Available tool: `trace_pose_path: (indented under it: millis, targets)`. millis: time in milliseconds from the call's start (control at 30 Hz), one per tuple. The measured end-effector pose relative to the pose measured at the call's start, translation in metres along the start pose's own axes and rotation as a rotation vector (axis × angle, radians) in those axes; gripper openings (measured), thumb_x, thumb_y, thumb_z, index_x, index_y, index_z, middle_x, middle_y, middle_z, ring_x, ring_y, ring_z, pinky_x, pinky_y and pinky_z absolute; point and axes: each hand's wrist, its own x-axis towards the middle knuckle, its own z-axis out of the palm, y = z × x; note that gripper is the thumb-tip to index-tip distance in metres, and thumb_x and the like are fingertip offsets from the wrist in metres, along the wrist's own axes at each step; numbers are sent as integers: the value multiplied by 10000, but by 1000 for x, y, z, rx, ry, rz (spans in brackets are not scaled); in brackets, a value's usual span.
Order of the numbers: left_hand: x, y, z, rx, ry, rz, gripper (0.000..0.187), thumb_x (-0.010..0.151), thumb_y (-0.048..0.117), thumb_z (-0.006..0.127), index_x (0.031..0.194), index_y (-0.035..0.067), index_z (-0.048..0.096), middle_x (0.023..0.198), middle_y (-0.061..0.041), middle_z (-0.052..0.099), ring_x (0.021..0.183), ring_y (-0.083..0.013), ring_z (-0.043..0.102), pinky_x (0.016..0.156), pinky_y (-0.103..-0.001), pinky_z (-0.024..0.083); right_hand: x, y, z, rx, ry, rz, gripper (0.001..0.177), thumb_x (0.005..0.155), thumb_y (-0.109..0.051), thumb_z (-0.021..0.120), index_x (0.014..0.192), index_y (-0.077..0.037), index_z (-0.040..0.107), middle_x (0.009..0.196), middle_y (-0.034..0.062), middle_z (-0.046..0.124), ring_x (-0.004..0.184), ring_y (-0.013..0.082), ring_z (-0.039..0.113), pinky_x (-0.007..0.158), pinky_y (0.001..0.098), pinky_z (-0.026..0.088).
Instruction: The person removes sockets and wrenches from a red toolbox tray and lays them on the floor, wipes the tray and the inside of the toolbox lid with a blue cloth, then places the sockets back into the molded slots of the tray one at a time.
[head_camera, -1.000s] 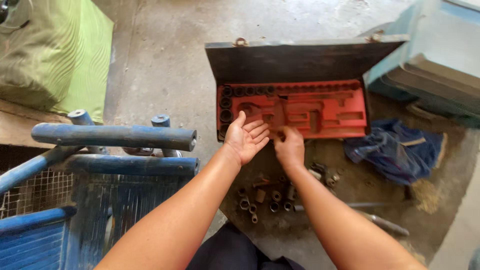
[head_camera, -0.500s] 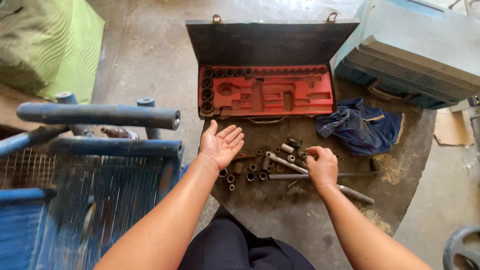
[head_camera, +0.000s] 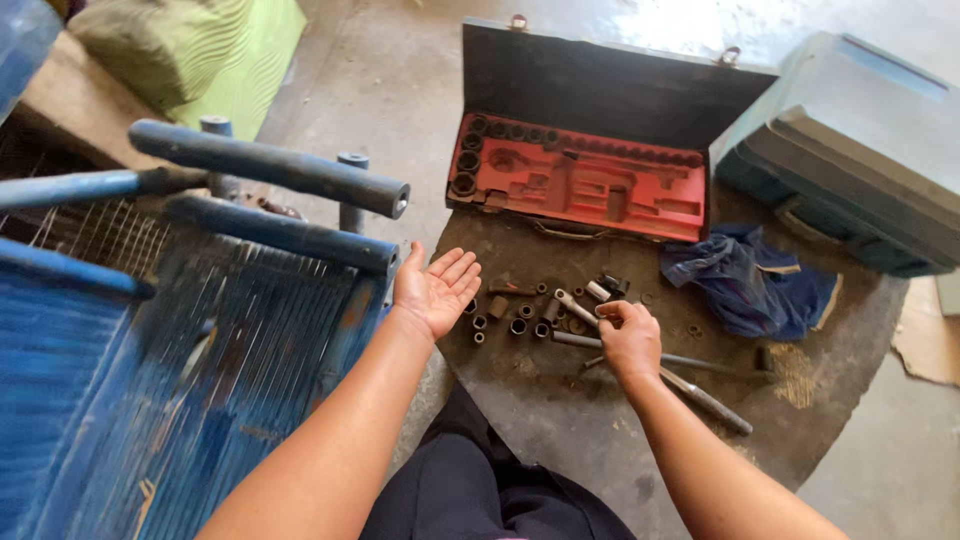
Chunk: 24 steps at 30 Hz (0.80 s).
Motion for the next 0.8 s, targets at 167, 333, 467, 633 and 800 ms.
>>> trace_pose_path:
  millis: [167, 333, 467, 633, 800]
  targets:
    - [-18, 9, -15, -54, 2, 65, 889, 963, 653, 440, 1523, -36, 391, 1607, -218, 423, 1498, -362, 375, 1209, -483, 293, 1, -11, 5, -45, -19, -61, 193, 803, -166, 753, 987, -167, 811, 1011, 102, 715, 1015, 292, 665, 928, 411, 519]
    - [-36, 18, -32, -90, 5, 130, 894, 973, 647, 444, 1534, -45, 369, 1615, -226, 415, 1507, -363, 367, 1218, -473, 290, -3, -25, 11, -73, -113, -17, 191, 820, -193, 765, 1006, -175, 805, 1038, 105, 717, 1014, 289, 671, 916, 407, 521]
    - [-46, 23, -42, -113, 5, 152, 903, 969, 651, 434, 1537, -48, 363, 1611, -225, 417, 1502, -365, 370, 1212, -477, 289, -2, -40, 19, -34, -145, -32, 201, 822, -193, 757, 1016, -165, 801, 1052, 87, 748, 962, 267, 715, 881, 396, 548]
    - [-49, 26, -47, -120, 10, 168, 906, 964, 650, 439, 1547, -39, 356, 1608, -225, 417, 1499, -366, 375, 1209, -478, 292, 4, -49, 31, -16, -163, -44, 212, 815, -184, 747, 1020, -159, 794, 955, 79, 774, 910, 250, 734, 854, 382, 561]
    - [-44, 26, -44, -119, -5, 158, 905, 968, 644, 437, 1553, -40, 333, 1610, -224, 415, 1497, -370, 375, 1211, -477, 289, 7, -51, 35, -30, -127, -138, 194, 811, -168, 742, 995, -148, 799, 916, 96, 769, 917, 260, 720, 882, 382, 543]
